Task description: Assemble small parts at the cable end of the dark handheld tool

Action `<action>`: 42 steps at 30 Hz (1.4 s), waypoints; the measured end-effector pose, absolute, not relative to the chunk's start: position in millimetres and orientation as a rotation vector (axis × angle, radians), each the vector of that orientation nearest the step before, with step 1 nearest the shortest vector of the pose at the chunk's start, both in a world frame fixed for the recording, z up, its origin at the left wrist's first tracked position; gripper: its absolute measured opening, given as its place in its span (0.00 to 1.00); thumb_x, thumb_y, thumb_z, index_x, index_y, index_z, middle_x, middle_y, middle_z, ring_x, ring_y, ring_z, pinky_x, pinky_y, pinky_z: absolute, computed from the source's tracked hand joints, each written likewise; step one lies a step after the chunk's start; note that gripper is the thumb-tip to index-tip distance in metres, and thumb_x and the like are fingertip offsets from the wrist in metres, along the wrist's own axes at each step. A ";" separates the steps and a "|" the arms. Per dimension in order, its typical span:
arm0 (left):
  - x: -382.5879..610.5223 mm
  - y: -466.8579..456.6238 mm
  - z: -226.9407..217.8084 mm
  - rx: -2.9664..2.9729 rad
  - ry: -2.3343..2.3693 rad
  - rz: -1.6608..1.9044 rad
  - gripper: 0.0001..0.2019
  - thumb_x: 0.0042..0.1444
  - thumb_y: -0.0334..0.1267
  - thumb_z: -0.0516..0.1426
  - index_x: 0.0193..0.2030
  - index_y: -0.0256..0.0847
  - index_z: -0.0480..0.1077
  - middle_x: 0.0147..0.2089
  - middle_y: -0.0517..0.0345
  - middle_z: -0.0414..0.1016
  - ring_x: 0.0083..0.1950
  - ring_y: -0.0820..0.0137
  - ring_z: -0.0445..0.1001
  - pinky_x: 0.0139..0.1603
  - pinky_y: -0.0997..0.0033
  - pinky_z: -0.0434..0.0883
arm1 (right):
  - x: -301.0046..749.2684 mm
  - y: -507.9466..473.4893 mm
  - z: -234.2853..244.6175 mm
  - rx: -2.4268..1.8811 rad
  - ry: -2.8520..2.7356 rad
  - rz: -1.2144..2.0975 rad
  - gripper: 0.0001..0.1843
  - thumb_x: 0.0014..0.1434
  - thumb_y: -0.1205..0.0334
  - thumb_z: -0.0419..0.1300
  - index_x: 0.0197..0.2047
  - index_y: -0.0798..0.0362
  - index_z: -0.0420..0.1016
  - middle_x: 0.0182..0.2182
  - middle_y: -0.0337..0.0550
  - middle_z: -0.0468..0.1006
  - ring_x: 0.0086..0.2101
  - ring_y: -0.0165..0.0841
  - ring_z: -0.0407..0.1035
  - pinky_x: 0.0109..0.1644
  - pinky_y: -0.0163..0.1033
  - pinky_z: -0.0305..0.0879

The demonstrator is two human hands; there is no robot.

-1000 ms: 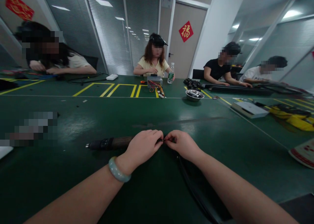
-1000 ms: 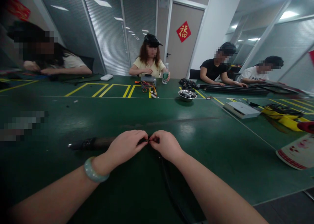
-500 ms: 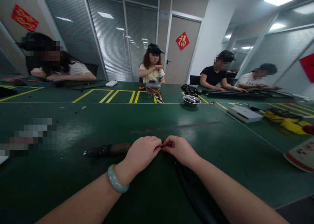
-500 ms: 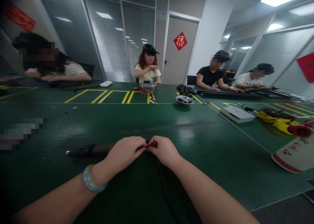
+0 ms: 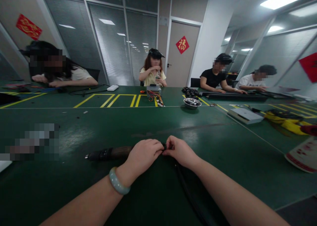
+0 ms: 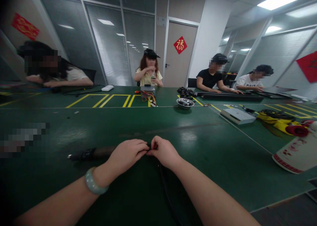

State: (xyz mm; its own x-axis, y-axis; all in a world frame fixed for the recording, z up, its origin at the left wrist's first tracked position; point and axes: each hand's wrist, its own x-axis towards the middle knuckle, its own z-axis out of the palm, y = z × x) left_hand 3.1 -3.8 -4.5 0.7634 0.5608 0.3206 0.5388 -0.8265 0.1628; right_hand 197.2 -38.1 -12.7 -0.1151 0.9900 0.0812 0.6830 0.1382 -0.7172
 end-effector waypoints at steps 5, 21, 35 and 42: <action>4.9 -3.5 -5.0 2.910 0.895 0.552 0.05 0.62 0.36 0.55 0.40 0.43 0.72 0.42 0.58 0.74 0.44 0.68 0.72 0.47 0.65 0.67 | 197.2 -37.9 -14.0 -1.592 -1.884 0.684 0.12 0.48 0.64 0.68 0.33 0.51 0.68 0.26 0.30 0.71 0.27 0.26 0.65 0.29 0.31 0.54; 4.5 -4.8 -4.0 2.834 1.068 0.507 0.06 0.59 0.40 0.58 0.41 0.43 0.68 0.38 0.59 0.73 0.41 0.66 0.73 0.41 0.66 0.67 | 198.9 -38.0 -14.3 -1.611 -1.823 0.793 0.08 0.51 0.62 0.66 0.37 0.51 0.76 0.31 0.36 0.79 0.30 0.29 0.71 0.32 0.33 0.61; 3.9 -3.8 -4.5 2.789 0.971 0.593 0.06 0.59 0.36 0.57 0.43 0.44 0.71 0.44 0.59 0.75 0.45 0.66 0.73 0.48 0.62 0.69 | 194.9 -41.0 -11.0 -1.624 -1.859 0.731 0.04 0.52 0.62 0.66 0.34 0.49 0.79 0.29 0.34 0.79 0.30 0.29 0.70 0.33 0.33 0.60; 4.4 -3.8 -2.1 2.815 0.919 0.591 0.04 0.60 0.35 0.56 0.39 0.42 0.72 0.40 0.59 0.75 0.42 0.67 0.73 0.46 0.65 0.68 | 190.8 -43.0 -9.6 -1.605 -1.826 0.650 0.09 0.50 0.64 0.67 0.32 0.51 0.71 0.26 0.31 0.73 0.27 0.27 0.67 0.29 0.31 0.57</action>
